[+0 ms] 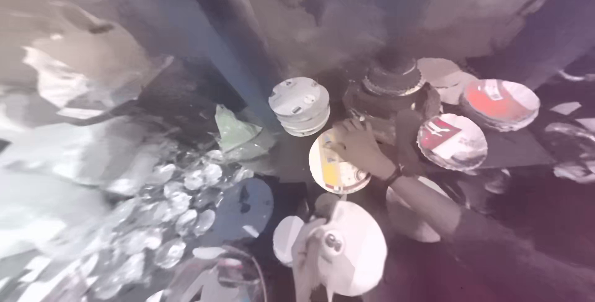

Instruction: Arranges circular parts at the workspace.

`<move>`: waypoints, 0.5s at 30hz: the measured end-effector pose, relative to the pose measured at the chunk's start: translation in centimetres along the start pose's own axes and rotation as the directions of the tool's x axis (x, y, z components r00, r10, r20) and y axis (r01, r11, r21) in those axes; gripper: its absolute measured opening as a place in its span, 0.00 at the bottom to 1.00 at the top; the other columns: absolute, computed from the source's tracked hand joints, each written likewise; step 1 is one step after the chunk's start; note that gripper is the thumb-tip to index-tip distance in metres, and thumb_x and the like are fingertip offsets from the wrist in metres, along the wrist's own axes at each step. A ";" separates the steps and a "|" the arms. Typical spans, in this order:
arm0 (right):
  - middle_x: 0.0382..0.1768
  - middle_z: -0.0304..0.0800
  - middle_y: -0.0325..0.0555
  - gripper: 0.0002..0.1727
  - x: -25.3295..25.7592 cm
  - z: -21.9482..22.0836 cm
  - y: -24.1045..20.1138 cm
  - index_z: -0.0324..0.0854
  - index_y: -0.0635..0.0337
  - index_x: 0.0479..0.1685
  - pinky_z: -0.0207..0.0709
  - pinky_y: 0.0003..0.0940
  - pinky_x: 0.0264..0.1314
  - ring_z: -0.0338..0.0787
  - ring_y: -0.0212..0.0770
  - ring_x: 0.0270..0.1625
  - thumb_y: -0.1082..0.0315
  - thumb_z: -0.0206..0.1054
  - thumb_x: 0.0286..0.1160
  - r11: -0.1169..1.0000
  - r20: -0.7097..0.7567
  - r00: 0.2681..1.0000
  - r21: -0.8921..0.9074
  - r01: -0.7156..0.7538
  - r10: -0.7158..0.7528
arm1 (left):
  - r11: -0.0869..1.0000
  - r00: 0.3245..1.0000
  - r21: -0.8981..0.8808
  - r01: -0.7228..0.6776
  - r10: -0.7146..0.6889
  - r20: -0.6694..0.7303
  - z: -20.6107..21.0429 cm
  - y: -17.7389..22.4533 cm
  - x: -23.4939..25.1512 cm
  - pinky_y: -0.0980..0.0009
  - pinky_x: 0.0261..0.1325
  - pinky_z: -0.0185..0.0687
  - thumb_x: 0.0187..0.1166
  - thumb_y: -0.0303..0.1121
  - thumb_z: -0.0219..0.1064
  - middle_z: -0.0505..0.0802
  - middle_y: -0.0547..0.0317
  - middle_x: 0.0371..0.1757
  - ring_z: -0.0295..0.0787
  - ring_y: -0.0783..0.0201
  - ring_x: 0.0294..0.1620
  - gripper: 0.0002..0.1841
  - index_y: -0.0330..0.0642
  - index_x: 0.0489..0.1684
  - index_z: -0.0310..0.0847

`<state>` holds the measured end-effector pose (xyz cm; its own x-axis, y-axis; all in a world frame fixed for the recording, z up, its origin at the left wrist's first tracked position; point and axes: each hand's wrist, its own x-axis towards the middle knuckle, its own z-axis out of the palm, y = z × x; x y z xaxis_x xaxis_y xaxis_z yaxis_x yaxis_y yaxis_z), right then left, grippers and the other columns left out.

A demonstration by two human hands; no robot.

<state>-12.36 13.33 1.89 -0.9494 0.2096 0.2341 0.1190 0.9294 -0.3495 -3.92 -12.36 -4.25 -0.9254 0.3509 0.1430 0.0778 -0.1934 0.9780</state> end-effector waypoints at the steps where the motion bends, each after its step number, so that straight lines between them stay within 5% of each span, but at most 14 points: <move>1: 0.71 0.84 0.57 0.29 0.3 -0.2 -0.1 0.82 0.62 0.70 0.58 0.73 0.78 0.77 0.63 0.78 0.49 0.69 0.80 1.000 -0.070 0.997 -0.001 0.019 -0.019 | 1.000 0.996 -0.005 -0.017 0.017 -0.087 -1.0 0.5 0.4 0.79 0.51 0.87 0.83 0.24 0.54 0.95 0.74 0.47 0.91 0.80 0.46 0.15 0.43 0.53 0.88; 5: 0.63 0.86 0.55 0.12 -0.1 -2.4 1.1 0.86 0.61 0.55 0.76 0.63 0.62 0.85 0.58 0.63 0.64 0.69 0.80 0.957 -0.262 0.963 0.257 0.134 -0.065 | 0.996 0.973 0.066 -0.052 0.065 -0.221 -3.1 2.1 1.3 0.79 0.56 0.86 0.82 0.20 0.46 0.94 0.71 0.52 0.89 0.79 0.50 0.19 0.37 0.56 0.85; 9: 0.62 0.85 0.62 0.22 0.3 -2.2 1.6 0.83 0.62 0.63 0.78 0.63 0.60 0.85 0.64 0.62 0.75 0.76 0.67 0.979 -0.193 0.978 0.170 0.116 -0.083 | 0.995 0.988 0.005 -0.098 0.098 -0.119 -3.2 1.9 2.1 0.80 0.56 0.86 0.84 0.26 0.51 0.94 0.73 0.56 0.90 0.78 0.52 0.19 0.47 0.56 0.90; 15: 0.72 0.83 0.57 0.34 0.3 -0.2 1.2 0.76 0.54 0.80 0.66 0.70 0.75 0.77 0.64 0.78 0.43 0.63 0.82 0.994 -0.093 0.991 0.029 0.103 -0.100 | 0.999 0.987 0.016 -0.047 0.049 -0.150 -3.1 1.5 2.0 0.79 0.53 0.86 0.81 0.24 0.50 0.94 0.74 0.54 0.89 0.79 0.49 0.19 0.45 0.54 0.89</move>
<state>-12.47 14.60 1.69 -0.9254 0.1429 0.3510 0.0120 0.9368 -0.3496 -6.79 -14.76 -2.96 -0.9657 0.1997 0.1661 0.1269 -0.1951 0.9725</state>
